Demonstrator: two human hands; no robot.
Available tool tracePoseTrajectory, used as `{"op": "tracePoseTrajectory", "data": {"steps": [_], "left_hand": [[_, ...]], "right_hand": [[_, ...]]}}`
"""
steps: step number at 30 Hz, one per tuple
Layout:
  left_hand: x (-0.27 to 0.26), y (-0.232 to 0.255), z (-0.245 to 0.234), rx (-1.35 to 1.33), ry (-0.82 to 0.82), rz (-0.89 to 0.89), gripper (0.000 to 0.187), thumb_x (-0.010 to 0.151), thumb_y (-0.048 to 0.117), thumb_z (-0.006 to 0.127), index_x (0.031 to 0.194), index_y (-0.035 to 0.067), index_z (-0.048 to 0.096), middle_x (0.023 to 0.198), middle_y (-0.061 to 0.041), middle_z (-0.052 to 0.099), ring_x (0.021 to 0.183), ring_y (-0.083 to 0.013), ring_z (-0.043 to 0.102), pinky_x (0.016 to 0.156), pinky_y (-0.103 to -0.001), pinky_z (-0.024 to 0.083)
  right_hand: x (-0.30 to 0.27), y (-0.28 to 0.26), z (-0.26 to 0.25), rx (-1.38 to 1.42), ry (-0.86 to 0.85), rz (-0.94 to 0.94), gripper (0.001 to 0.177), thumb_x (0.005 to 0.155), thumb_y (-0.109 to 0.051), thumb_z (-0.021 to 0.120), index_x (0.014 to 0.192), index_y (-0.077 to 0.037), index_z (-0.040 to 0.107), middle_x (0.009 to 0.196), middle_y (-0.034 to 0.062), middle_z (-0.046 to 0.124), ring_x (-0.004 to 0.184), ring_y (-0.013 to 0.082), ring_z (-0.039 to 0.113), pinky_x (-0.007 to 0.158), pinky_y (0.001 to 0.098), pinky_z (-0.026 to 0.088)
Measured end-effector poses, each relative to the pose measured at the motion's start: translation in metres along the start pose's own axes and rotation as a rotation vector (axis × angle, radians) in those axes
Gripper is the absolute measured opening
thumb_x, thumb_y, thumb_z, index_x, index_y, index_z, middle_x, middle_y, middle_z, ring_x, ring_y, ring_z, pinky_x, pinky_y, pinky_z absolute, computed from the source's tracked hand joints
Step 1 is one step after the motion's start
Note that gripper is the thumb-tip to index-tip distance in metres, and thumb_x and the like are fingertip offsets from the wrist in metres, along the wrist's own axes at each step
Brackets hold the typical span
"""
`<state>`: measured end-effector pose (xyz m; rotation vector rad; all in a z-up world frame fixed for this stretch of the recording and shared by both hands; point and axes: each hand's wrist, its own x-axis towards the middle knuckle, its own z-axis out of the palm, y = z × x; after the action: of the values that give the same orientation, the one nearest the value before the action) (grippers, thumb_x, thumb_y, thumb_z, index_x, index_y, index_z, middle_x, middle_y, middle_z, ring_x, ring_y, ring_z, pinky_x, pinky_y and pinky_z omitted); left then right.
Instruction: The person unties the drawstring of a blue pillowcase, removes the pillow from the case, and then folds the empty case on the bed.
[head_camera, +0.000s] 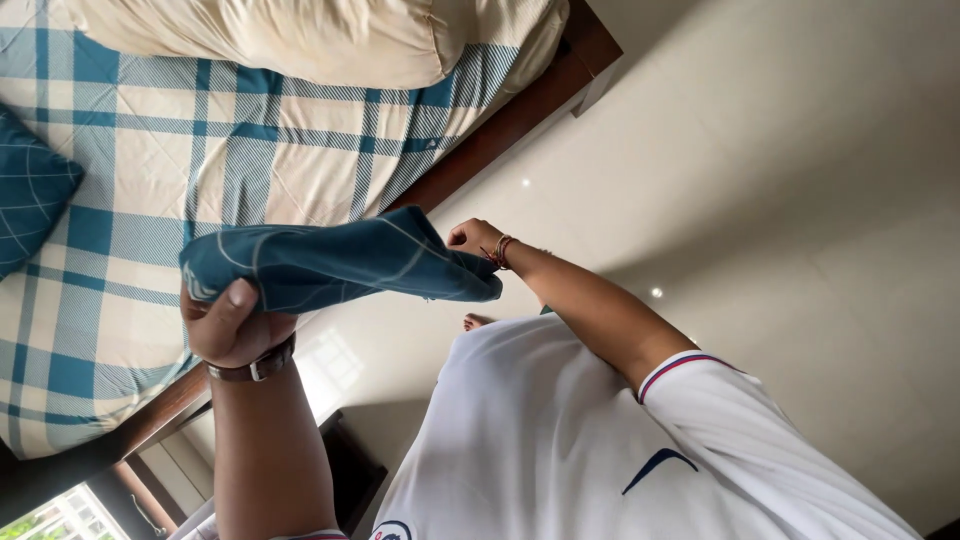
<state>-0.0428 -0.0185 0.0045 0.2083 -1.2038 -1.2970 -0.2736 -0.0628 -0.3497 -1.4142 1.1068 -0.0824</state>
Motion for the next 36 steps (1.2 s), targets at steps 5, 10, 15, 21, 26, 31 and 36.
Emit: {"op": "tracePoseTrajectory", "data": {"steps": [5, 10, 15, 21, 26, 31, 36], "left_hand": [[-0.015, 0.011, -0.022, 0.015, 0.019, -0.025, 0.034, 0.097, -0.002, 0.042, 0.125, -0.004, 0.061, 0.096, -0.019, 0.072, 0.077, -0.0228, 0.073, 0.091, -0.037, 0.059], [-0.030, 0.000, -0.035, 0.101, 0.198, 0.061, 0.025, 0.098, 0.000, 0.043, 0.119, -0.005, 0.057, 0.110, -0.031, 0.069, 0.100, -0.0349, 0.075, 0.098, -0.051, 0.060], [-0.019, 0.007, -0.040, 0.238, 0.496, -0.043, 0.023, 0.108, 0.011, 0.045, 0.101, 0.003, 0.065, 0.094, -0.020, 0.074, 0.091, -0.0296, 0.078, 0.092, -0.042, 0.063], [-0.044, 0.020, -0.146, 0.282, 0.696, -0.108, 0.028, 0.110, 0.017, 0.052, 0.091, 0.004, 0.068, 0.088, -0.014, 0.075, 0.087, -0.0228, 0.078, 0.087, -0.040, 0.064], [0.003, 0.079, -0.216, 0.316, 0.687, -0.106, 0.028, 0.107, 0.022, 0.058, 0.089, 0.006, 0.071, 0.088, -0.011, 0.076, 0.088, -0.0213, 0.078, 0.093, -0.039, 0.062], [0.042, 0.171, -0.281, 0.333, 0.680, -0.223, 0.027, 0.102, 0.033, 0.064, 0.088, 0.010, 0.072, 0.092, -0.004, 0.075, 0.087, -0.0157, 0.073, 0.082, -0.026, 0.057], [0.037, 0.227, -0.302, 0.740, 0.395, -0.177, 0.039, 0.111, 0.037, 0.049, 0.114, 0.005, 0.071, 0.103, -0.003, 0.071, 0.092, -0.0138, 0.065, 0.084, -0.026, 0.052]], "right_hand": [[0.003, -0.006, -0.001, 0.008, 0.026, 0.002, 0.020, 0.088, -0.040, 0.071, 0.096, -0.023, 0.078, 0.094, -0.0007, 0.079, 0.101, 0.0282, 0.073, 0.090, 0.0416, 0.056], [0.030, 0.014, -0.001, -0.033, 0.048, 0.023, 0.020, 0.087, -0.040, 0.071, 0.098, -0.024, 0.078, 0.097, -0.0003, 0.079, 0.104, 0.0293, 0.072, 0.092, 0.0435, 0.056], [0.011, -0.025, -0.030, -0.079, 0.135, -0.035, 0.021, 0.090, -0.027, 0.064, 0.105, -0.015, 0.074, 0.103, 0.0113, 0.075, 0.106, 0.0367, 0.070, 0.093, 0.0468, 0.057], [0.021, -0.164, -0.052, 0.351, 0.260, -0.449, 0.040, 0.106, -0.050, 0.052, 0.089, -0.016, 0.067, 0.079, 0.0043, 0.069, 0.084, 0.0194, 0.066, 0.086, 0.0378, 0.052], [0.036, -0.372, -0.055, 0.334, -0.009, -0.920, 0.031, 0.104, -0.041, 0.064, 0.105, -0.010, 0.072, 0.087, 0.0061, 0.068, 0.084, 0.0176, 0.063, 0.085, 0.0359, 0.051], [0.127, -0.507, -0.031, 0.322, -0.007, -0.883, 0.038, 0.092, -0.031, 0.080, 0.119, -0.008, 0.068, 0.117, 0.0085, 0.075, 0.109, 0.0194, 0.073, 0.097, 0.0317, 0.062], [0.134, -0.563, -0.018, 0.141, -0.062, -1.106, 0.031, 0.100, -0.027, 0.075, 0.117, -0.006, 0.061, 0.110, 0.0077, 0.064, 0.107, 0.0207, 0.064, 0.097, 0.0328, 0.055]]}}
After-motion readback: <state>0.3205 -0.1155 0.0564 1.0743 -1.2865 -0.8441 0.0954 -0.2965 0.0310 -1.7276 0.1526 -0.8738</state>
